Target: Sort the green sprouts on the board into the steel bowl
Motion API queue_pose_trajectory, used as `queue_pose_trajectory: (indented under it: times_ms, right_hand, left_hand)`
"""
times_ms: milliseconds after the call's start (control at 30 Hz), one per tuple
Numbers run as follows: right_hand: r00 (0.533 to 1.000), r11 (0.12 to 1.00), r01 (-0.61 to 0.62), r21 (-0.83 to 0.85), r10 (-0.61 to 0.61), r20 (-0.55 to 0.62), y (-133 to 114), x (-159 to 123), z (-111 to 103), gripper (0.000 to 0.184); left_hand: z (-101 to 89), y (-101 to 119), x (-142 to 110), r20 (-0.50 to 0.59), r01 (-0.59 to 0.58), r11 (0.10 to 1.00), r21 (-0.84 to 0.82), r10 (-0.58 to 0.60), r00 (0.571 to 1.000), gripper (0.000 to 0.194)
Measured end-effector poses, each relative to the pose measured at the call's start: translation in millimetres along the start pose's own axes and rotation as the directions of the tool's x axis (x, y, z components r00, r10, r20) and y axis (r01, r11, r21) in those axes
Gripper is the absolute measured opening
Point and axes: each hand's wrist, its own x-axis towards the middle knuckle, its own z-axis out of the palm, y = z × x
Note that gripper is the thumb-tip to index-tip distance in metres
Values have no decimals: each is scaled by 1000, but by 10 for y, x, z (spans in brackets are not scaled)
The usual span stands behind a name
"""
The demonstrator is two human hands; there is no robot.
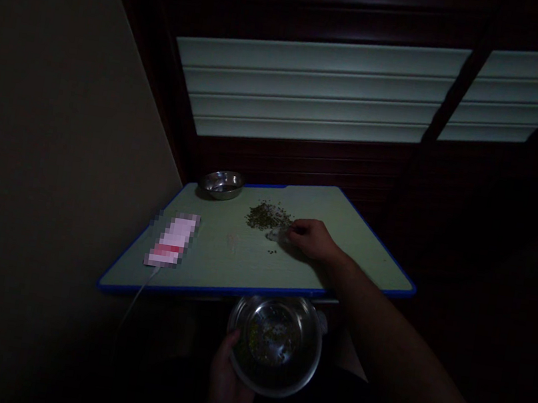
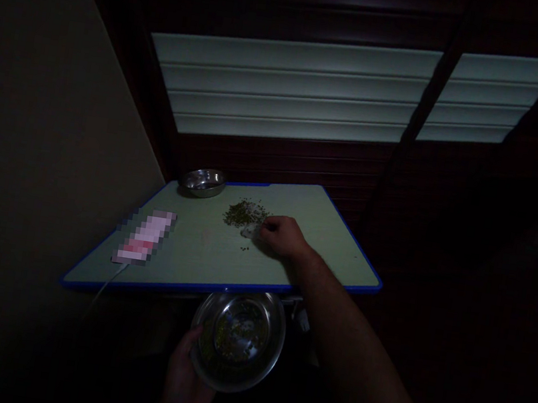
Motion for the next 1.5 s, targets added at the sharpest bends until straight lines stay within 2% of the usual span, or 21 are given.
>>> queue_pose_trajectory:
  times_ms: [333, 500, 833, 1167, 1500]
  right_hand:
    - [1000, 1000, 8, -22, -8, 3, -7, -14, -9, 18]
    - [999, 999, -31, -12, 31, -18, -19, -17, -22, 18]
    - [1000, 991, -1, -131, -1, -15, -13, -21, -25, 21]
    - [1000, 997, -6, -81, 4, -21, -1, -29, -38, 21]
    - [1000, 999, -29, 34, 29, 8, -24, -30, -51, 18]
  left_hand:
    - [-11, -5, -3, 1, 4, 1000, 5, -4, 1000, 22]
    - [-24, -40, 13, 59, -4, 1000, -4, 4, 998, 24]
    - [6, -61, 17, 52, -28, 1000, -7, 28, 998, 22]
    - [66, -36, -43, 29, -20, 1000, 12, 20, 999, 23]
    - [8, -59, 17, 57, -53, 999, 11, 53, 997, 21]
